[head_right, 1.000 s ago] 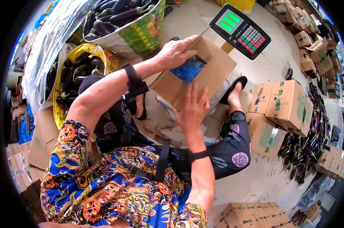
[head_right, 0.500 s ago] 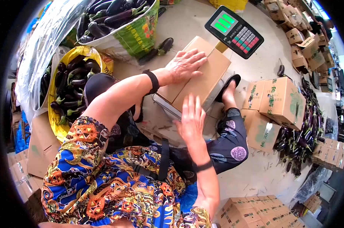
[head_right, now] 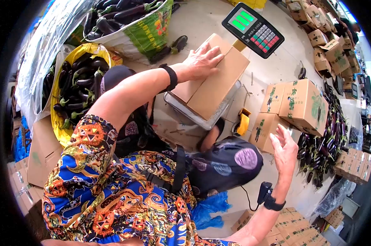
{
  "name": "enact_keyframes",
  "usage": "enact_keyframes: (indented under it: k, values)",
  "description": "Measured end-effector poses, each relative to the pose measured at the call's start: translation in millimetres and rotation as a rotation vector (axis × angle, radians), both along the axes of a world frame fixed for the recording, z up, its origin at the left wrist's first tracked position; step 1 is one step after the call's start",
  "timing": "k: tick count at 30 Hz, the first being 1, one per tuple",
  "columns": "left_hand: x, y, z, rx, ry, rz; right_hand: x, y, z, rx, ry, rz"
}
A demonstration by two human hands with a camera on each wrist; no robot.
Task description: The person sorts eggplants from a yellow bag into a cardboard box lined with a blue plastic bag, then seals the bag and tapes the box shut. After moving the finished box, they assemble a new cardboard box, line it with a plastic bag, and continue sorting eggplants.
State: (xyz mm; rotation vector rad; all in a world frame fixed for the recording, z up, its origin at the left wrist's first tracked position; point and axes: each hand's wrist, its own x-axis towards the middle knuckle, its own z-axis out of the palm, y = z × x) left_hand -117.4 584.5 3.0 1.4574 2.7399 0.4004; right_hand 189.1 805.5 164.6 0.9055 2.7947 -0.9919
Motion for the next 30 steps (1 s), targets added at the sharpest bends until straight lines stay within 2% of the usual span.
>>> enact_keyframes:
  k: [4,5,8,11,15,18,19,24,26,28,30]
  values:
    - [-6.4,9.6,37.7,-0.284,-0.010,-0.084,-43.5,20.3,-33.8,-0.039,-0.046,0.143]
    - [-12.3,13.7,35.4,-0.255,-0.018,-0.098,-59.9,16.8,-37.4,-0.048,-0.051,0.157]
    - [-28.5,17.1,42.1,-0.438,0.088,-0.331,-110.8,10.4,-56.5,0.015,0.051,0.276]
    - [-36.1,19.0,49.1,-0.246,-0.170,-0.184,-163.6,15.6,-101.7,0.164,0.231,0.358]
    - [-47.2,23.6,54.8,-0.223,-0.051,-0.239,-226.8,13.4,-146.8,0.428,0.362,0.373]
    - [-57.9,16.5,44.9,-0.084,-0.040,-0.253,-258.7,12.4,-169.0,0.240,0.179,0.391]
    - [-56.4,13.0,41.3,-0.030,-0.023,-0.261,-261.6,8.3,-179.2,0.226,0.295,0.348]
    - [-70.5,10.6,-12.1,0.209,0.093,-0.244,-261.6,9.3,-188.9,0.275,0.361,0.326]
    - [-87.0,21.6,-15.7,0.245,0.080,-0.251,-260.8,10.8,-190.0,0.293,0.345,0.333]
    - [-95.1,43.0,-17.4,0.241,0.038,-0.141,-261.3,11.0,-192.3,0.296,0.364,0.326]
    - [-89.6,46.3,-16.7,0.209,0.027,-0.121,-257.2,9.1,-192.1,0.306,0.382,0.297]
